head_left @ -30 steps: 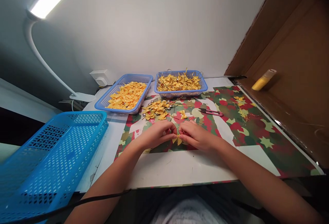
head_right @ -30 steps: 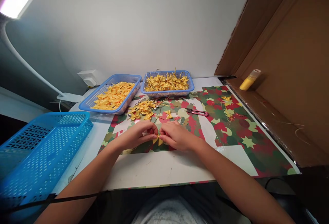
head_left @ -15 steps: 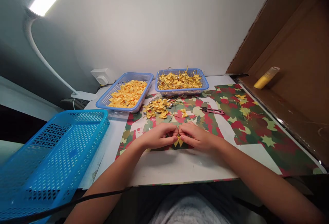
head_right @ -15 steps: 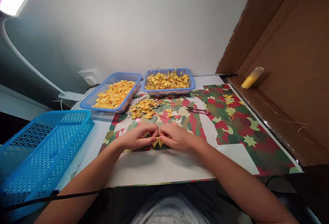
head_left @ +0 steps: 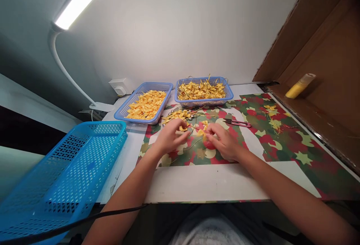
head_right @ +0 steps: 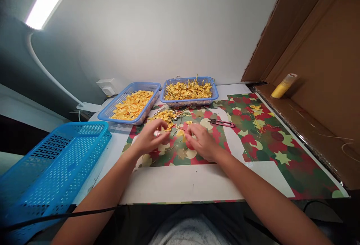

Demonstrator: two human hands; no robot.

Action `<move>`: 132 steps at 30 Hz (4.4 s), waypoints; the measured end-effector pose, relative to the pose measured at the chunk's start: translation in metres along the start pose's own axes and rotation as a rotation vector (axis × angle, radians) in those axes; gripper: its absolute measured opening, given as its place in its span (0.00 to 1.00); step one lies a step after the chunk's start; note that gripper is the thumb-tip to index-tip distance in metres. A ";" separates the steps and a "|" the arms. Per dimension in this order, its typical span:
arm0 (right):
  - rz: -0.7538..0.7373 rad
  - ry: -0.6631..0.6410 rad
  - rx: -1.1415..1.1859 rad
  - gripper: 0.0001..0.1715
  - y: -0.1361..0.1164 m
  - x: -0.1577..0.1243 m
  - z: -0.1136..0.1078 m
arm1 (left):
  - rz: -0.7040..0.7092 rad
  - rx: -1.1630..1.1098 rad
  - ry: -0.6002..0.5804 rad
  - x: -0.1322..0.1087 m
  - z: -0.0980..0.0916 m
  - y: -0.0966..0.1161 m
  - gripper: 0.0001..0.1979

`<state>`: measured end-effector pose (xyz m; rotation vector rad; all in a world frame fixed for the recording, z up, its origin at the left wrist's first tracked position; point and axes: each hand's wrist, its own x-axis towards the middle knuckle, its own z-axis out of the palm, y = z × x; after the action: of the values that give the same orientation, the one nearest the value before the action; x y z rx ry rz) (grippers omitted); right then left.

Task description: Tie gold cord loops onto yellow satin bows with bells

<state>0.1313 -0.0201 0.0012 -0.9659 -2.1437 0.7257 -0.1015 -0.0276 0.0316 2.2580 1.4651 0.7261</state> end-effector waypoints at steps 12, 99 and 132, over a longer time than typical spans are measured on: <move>0.061 0.228 -0.239 0.08 0.020 0.005 0.000 | -0.261 0.079 0.166 0.004 -0.009 -0.026 0.03; -0.159 -0.227 -0.278 0.08 -0.007 -0.007 -0.001 | 0.285 0.005 -0.195 -0.005 0.028 0.014 0.06; 0.115 0.241 -0.185 0.05 0.029 0.010 -0.005 | 0.025 0.355 0.087 0.007 0.021 -0.029 0.08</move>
<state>0.1421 0.0051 -0.0131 -1.2172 -1.9800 0.4432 -0.1080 -0.0093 0.0005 2.5351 1.7252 0.6175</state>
